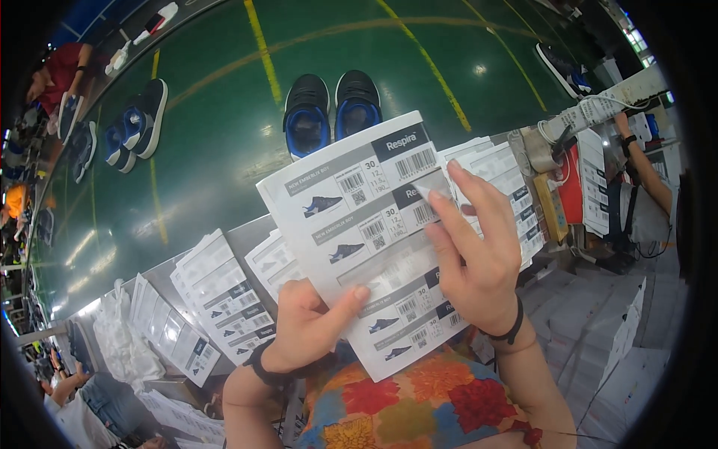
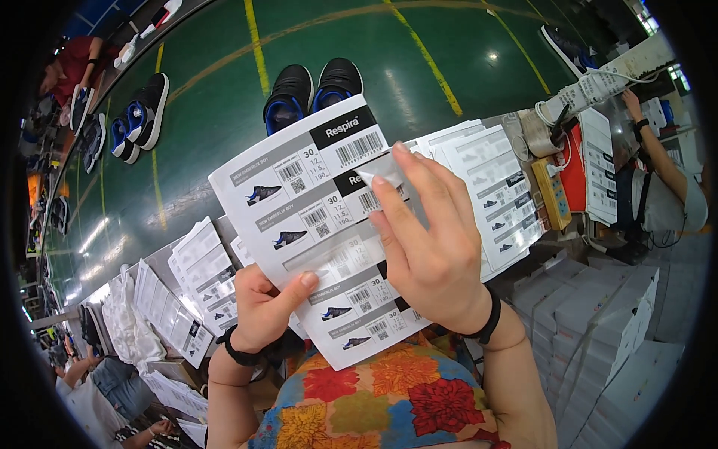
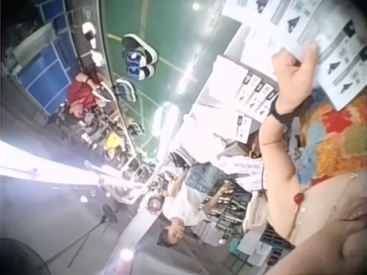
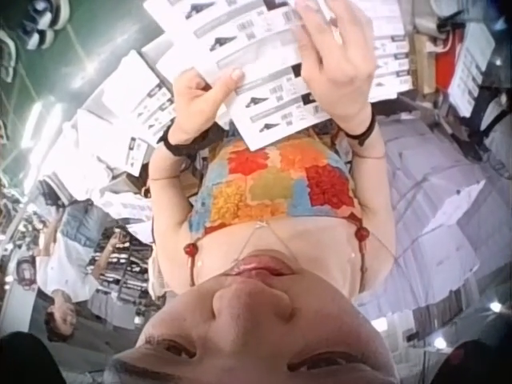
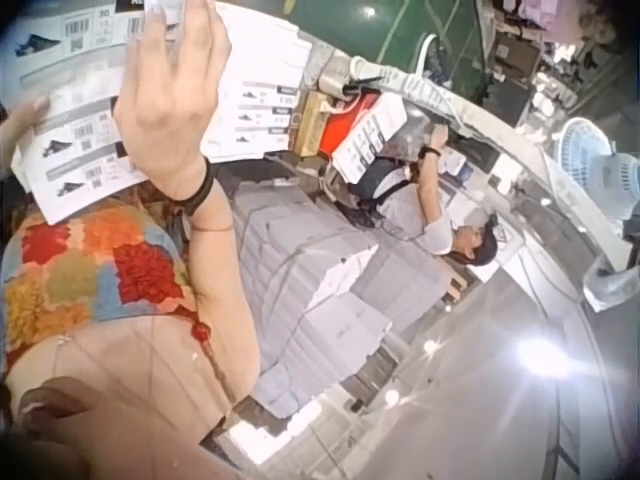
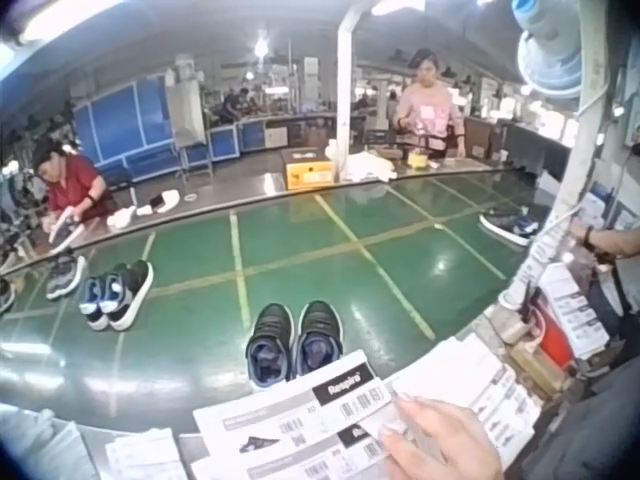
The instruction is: Checking shoe tags and sorting shoes at a manufacturing station.
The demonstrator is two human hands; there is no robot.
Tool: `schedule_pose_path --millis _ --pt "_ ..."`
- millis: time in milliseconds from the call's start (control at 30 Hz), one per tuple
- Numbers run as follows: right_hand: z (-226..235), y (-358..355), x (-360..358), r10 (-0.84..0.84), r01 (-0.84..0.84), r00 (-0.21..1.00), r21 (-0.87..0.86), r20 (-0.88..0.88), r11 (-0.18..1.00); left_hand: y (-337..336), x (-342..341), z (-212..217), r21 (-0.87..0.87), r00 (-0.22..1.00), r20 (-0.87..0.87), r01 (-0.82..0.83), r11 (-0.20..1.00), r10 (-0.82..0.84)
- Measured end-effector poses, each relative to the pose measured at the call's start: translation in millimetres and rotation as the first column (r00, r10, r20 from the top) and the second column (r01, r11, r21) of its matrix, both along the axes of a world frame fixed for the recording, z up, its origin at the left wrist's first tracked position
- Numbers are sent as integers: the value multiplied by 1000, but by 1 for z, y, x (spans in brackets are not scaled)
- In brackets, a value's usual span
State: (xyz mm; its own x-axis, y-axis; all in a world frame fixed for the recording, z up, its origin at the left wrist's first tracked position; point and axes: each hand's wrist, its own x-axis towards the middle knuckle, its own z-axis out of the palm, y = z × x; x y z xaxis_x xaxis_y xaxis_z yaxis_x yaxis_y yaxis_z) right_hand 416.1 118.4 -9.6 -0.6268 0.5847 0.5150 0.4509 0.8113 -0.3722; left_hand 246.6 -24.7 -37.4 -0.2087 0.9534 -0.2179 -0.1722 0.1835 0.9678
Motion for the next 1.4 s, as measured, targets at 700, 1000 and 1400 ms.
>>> schedule_pose_path --millis 700,1000,1400 --pt "-117 126 -104 -366 305 912 -287 -186 908 -82 -20 -64 -263 530 -847 -360 895 -36" --pt "-86 83 -119 123 -113 868 -50 481 992 -64 -25 -61 -168 420 -901 -98 981 -113" --pt "-65 195 -103 13 -45 886 57 464 997 -50 -97 -7 -75 214 -976 -206 976 -30"
